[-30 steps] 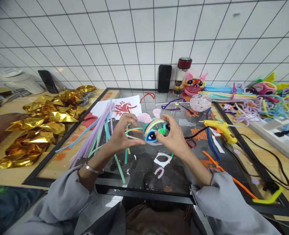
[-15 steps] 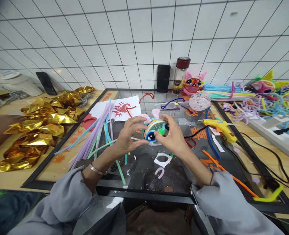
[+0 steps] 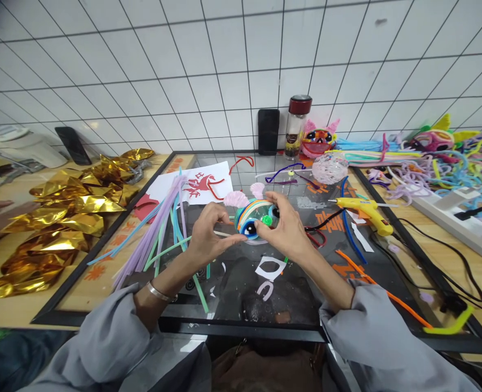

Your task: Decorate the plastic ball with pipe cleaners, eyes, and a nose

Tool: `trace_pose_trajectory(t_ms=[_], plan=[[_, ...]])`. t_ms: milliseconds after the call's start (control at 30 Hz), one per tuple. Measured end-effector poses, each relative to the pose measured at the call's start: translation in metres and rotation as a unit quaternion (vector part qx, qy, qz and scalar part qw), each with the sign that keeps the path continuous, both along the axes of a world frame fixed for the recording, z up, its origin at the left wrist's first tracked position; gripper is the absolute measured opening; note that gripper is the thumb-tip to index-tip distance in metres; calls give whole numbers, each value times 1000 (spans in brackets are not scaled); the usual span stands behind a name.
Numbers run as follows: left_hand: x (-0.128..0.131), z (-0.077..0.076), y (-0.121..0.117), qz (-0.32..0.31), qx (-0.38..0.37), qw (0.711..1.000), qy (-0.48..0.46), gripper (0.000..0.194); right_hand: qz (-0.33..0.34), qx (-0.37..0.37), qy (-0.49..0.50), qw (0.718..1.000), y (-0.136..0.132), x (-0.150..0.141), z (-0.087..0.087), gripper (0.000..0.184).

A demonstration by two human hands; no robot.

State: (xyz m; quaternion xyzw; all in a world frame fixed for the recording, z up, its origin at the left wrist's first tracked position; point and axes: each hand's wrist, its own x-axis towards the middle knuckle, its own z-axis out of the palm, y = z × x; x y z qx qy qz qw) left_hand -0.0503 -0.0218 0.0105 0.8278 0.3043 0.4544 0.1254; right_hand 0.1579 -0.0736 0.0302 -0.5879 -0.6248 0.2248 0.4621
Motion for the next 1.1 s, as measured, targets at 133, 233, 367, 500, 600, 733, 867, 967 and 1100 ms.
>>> trace_pose_trajectory(t_ms=[133, 233, 367, 500, 600, 733, 867, 967, 1100], plan=[[3, -1, -1, -4, -114, 993, -29, 56, 2, 7, 2, 1000, 0, 0, 0, 58], [5, -2, -1, -10, -215, 975, -49, 55, 0, 14, -1, 1000, 0, 1, -1, 57], [7, -6, 2, -50, -386, 917, -86, 59, 1, 23, -2, 1000, 1, 3, -2, 57], [10, -11, 5, -87, -429, 889, -134, 67, -4, 24, 5, 1000, 2, 3, -1, 56], [13, -12, 5, -103, -448, 871, -170, 75, -4, 18, 12, 1000, 2, 2, -1, 57], [13, -10, 7, -155, -501, 827, -205, 95, 0, 17, 14, 1000, 2, 2, 0, 56], [11, -9, 8, -195, -525, 810, -174, 89, -1, 24, 5, 1000, 2, 2, 0, 55], [10, -11, 9, -208, -521, 812, -161, 81, -4, 29, 3, 1000, 2, 1, -1, 53], [11, -13, 9, -223, -505, 817, -166, 71, -10, 40, 8, 999, 1, 0, -3, 53]])
